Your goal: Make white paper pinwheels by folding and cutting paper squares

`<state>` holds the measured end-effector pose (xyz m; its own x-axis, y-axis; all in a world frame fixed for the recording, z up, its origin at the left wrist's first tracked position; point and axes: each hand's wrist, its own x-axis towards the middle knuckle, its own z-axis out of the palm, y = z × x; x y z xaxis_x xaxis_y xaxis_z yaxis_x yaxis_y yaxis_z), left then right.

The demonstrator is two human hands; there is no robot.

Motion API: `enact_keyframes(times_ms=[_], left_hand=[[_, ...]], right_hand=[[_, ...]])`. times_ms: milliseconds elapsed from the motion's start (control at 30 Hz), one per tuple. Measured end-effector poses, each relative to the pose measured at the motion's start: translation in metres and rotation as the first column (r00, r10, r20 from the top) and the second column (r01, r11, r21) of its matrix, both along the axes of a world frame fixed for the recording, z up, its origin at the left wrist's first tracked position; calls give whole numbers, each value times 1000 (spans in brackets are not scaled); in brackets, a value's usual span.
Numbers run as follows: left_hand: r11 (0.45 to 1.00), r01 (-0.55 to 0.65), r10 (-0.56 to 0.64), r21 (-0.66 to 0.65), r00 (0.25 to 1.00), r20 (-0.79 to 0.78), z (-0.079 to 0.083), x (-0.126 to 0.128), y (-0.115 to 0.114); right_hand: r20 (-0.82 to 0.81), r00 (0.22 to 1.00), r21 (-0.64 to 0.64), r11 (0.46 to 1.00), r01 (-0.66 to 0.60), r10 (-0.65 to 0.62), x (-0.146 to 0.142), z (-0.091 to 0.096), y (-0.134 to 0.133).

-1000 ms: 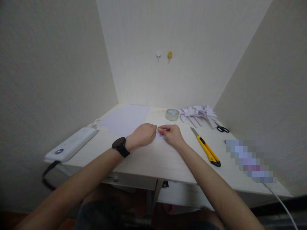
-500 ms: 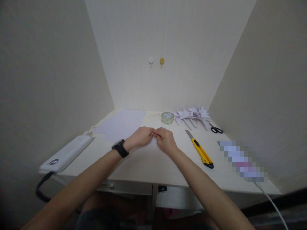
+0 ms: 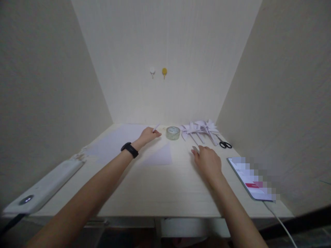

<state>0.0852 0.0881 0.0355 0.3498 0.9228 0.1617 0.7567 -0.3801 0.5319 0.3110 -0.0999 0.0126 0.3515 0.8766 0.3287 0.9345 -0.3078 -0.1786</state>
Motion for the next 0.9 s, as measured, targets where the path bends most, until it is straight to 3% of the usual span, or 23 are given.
enact_keyframes(times_ms=[133,300,467,700,833,900], left_hand=[[1000,-8,8,-19,1000,-2,-9,15,28],[1000,-4,4,2,1000,-8,-27,28,42],[1000,15,-15,-4,1000,-24,-34,32,47],[999,18,-15,41,998,-63,-32,33,46],[995,53,-44,82,994,-100,-29,30,40],[992,75,-63,100,992,-114,-27,29,37]], right_hand=[[104,993,-201,977,73,-53,12,-15,-19],[134,987,-243,963,114,-83,9,-19,-17],[134,987,-250,961,118,-86,10,-22,-15],[-116,993,45,999,-14,19,1,-15,-2],[-286,957,183,983,12,42,-14,1,42],[-353,925,250,967,-54,143,-22,8,73]])
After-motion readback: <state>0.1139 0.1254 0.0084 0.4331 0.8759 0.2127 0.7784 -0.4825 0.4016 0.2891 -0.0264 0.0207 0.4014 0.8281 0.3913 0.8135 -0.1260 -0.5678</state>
